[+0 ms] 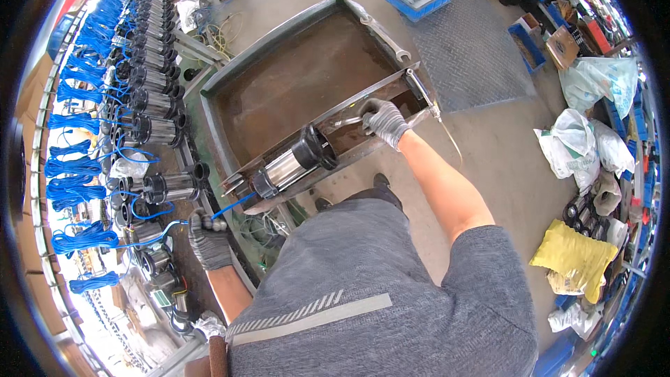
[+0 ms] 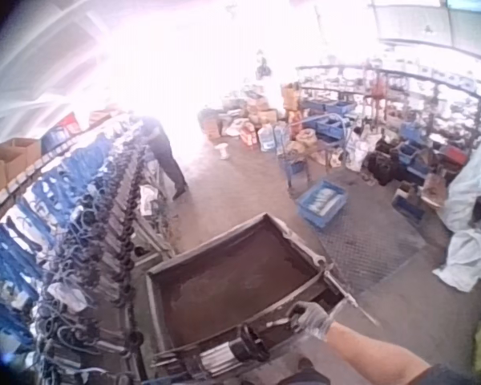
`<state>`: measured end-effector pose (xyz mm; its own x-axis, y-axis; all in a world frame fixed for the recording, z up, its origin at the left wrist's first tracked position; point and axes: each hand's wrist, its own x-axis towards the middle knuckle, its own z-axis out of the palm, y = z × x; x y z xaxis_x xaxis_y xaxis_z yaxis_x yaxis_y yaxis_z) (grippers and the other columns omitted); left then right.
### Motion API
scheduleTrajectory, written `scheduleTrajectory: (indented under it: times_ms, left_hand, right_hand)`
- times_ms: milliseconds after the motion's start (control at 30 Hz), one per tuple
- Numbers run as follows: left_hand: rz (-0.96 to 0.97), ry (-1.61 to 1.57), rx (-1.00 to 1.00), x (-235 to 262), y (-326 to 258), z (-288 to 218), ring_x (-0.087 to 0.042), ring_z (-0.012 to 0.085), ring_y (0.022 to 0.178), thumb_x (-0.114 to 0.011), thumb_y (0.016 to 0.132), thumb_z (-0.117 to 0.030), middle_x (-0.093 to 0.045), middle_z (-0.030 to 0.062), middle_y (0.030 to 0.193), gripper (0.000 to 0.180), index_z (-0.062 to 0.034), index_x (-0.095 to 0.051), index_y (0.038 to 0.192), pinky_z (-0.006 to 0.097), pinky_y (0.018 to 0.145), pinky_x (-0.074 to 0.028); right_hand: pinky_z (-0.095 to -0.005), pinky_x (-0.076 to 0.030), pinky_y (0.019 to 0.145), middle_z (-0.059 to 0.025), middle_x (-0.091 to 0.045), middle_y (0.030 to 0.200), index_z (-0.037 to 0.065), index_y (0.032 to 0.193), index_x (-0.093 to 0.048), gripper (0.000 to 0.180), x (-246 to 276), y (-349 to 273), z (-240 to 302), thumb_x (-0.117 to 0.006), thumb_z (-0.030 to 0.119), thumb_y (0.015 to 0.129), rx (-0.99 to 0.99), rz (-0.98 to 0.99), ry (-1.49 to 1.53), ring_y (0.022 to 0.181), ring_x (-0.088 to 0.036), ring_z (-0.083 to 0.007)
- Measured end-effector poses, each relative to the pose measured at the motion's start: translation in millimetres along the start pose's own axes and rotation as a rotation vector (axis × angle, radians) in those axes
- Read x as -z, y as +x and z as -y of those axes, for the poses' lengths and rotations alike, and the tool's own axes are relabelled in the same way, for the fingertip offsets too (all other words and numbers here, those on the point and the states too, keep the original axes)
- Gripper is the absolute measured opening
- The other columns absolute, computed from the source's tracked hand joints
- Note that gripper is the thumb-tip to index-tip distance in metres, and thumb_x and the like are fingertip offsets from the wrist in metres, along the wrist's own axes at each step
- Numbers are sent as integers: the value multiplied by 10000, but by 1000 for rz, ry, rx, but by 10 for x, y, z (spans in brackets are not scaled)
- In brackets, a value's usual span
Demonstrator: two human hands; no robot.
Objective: Testing water pumps by submerging them in a water tank and using an air line to check functionality.
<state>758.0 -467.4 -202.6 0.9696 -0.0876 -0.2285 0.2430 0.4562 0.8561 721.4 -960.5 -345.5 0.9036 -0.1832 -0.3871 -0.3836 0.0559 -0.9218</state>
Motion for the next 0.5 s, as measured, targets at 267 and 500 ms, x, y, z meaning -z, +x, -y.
scheduleTrajectory:
  times_ms: [267, 500]
  left_hand:
    - [138, 0, -246, -776, -245, -789, -521, 145, 637, -585, 1031, -238, -533, 35, 800, 207, -43, -628, 1088, 318, 633, -476]
    - [505, -288, -246, -1276, -243, -879, -489, 130, 709, -570, 1024, -242, -500, 43, 902, 250, -36, -615, 1158, 327, 706, -437]
  right_hand:
    - [-277, -620, 580, -111, -668, 850, 17, 1029, -627, 136, 752, 39, -369, -549, -64, 954, 42, -757, 600, 667, -687, -190]
    - [-410, -603, 712, -215, -668, 1014, 57, 1112, -641, 196, 944, 82, -658, -611, 72, 919, -119, -932, -200, 827, -712, -331]
